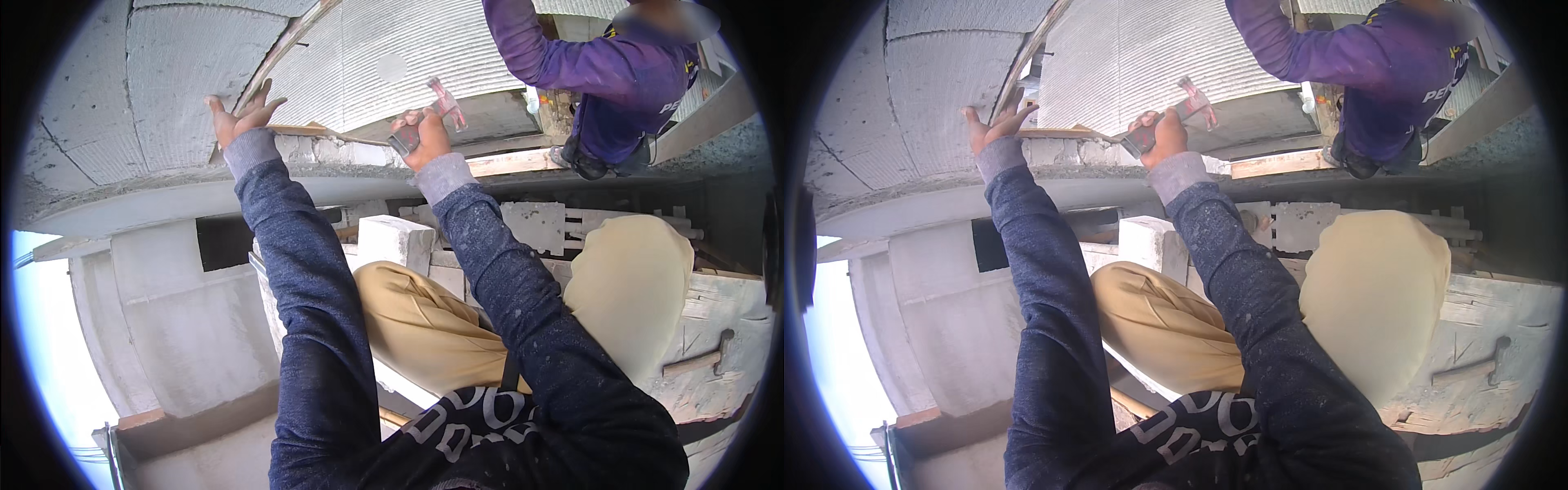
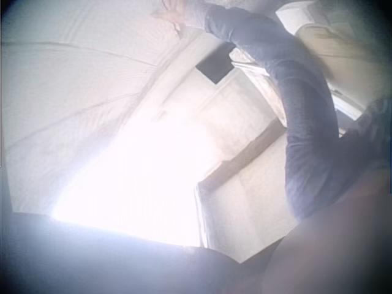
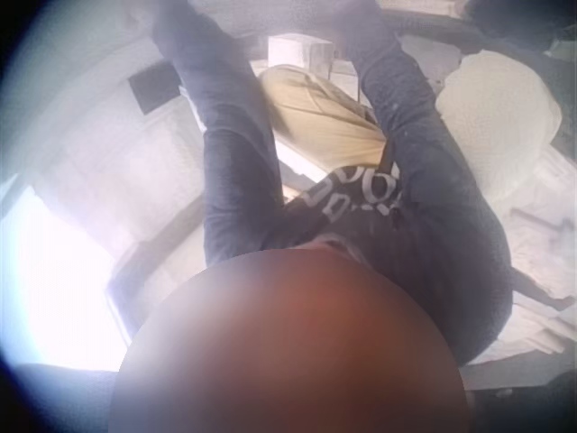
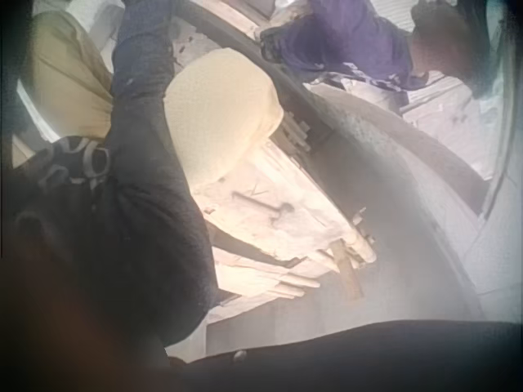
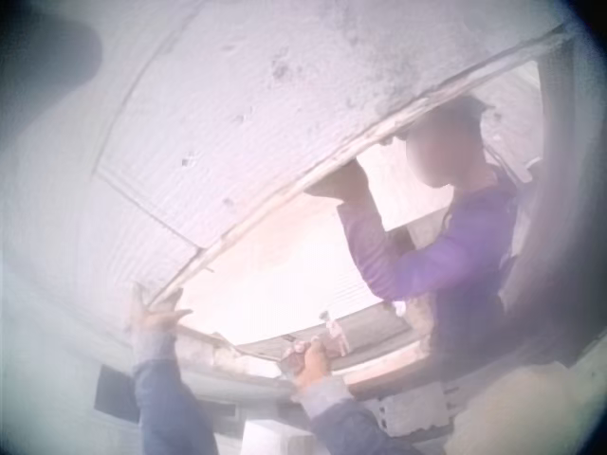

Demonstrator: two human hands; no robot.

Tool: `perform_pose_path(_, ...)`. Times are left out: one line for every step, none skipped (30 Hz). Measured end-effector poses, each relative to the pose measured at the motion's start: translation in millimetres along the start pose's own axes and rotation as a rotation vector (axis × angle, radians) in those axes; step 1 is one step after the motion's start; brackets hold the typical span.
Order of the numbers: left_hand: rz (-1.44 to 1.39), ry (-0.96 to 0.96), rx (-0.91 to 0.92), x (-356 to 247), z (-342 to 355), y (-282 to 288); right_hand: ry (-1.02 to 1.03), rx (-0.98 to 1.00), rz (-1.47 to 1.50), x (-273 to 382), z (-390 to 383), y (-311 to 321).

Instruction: The person positions a long curved plasterboard strip against a concrete ceiling arch and secures it with a hammer and nails. A coworker assists by holding the strip and hammering from below.

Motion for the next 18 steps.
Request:
perform_pose_path(-0.002,0.024,-0.012,1.8,-1.9,8.7,-0.149,0.231,-0.070,-12.1,-8.5,-7.0)
perform_pose_path(-0.007,0.033,-0.019,-1.2,-4.3,17.5,-0.307,0.478,-0.137,-19.0,-22.3,-27.2)
perform_pose_path(0.057,0.002,0.077,-9.6,-2.2,21.8,-0.343,0.537,-0.240,-22.3,-38.0,-45.3)
perform_pose_path(0.052,-0.012,0.042,-7.0,-4.1,18.4,-0.361,0.593,-0.357,-19.6,-49.4,-58.1)
perform_pose_path(0.044,-0.026,0.006,-3.6,-5.7,15.5,-0.324,0.603,-0.444,-5.0,-41.6,-52.7)
perform_pose_path(0.036,-0.041,-0.031,-1.9,-7.9,14.1,-0.298,0.523,-0.381,-6.9,-39.1,-47.4)
perform_pose_path(0.016,-0.006,0.002,-8.6,1.3,17.3,-0.269,0.450,-0.325,-8.3,-39.1,-42.5)
perform_pose_path(0.000,-0.001,-0.011,-4.9,-2.7,11.3,-0.241,0.375,-0.259,-12.3,-35.2,-33.2)
perform_pose_path(-0.016,0.003,-0.025,1.2,-6.5,5.9,-0.220,0.337,-0.202,-8.1,-23.5,-22.1)
perform_pose_path(-0.029,-0.001,-0.032,1.4,-8.5,-1.5,-0.166,0.244,-0.121,-10.0,-19.8,-19.0)
perform_pose_path(0.000,-0.005,-0.004,-1.1,-3.9,2.0,-0.113,0.151,-0.040,-12.2,-16.1,-16.4)
perform_pose_path(0.017,-0.030,-0.011,-5.5,-5.1,1.9,-0.062,0.056,0.042,-14.1,-11.7,-14.9)
perform_pose_path(0.037,-0.034,-0.011,1.3,-5.1,-1.4,-0.117,0.007,0.103,-18.4,-9.6,-18.7)
perform_pose_path(0.054,-0.047,-0.032,1.4,-6.4,5.6,-0.200,0.161,0.007,-26.4,-23.1,-32.5)
perform_pose_path(0.052,-0.009,-0.018,-3.9,2.8,14.2,-0.285,0.315,-0.090,-33.5,-35.9,-47.2)
perform_pose_path(0.051,0.008,0.012,-5.9,5.7,16.3,-0.375,0.475,-0.191,-40.9,-49.2,-65.5)
perform_pose_path(0.050,0.024,0.041,-8.8,8.2,19.0,-0.443,0.565,-0.151,-49.1,-54.7,-75.7)
perform_pose_path(0.048,0.039,0.068,-13.4,9.2,23.5,-0.426,0.556,-0.213,-47.3,-55.7,-69.6)
Point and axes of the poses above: each hand's wrist, its own z-axis towards the middle knuckle, its own y-axis out of the back of the hand, x = y × z, the point moved 2 cm from there along z, towards the middle knuckle
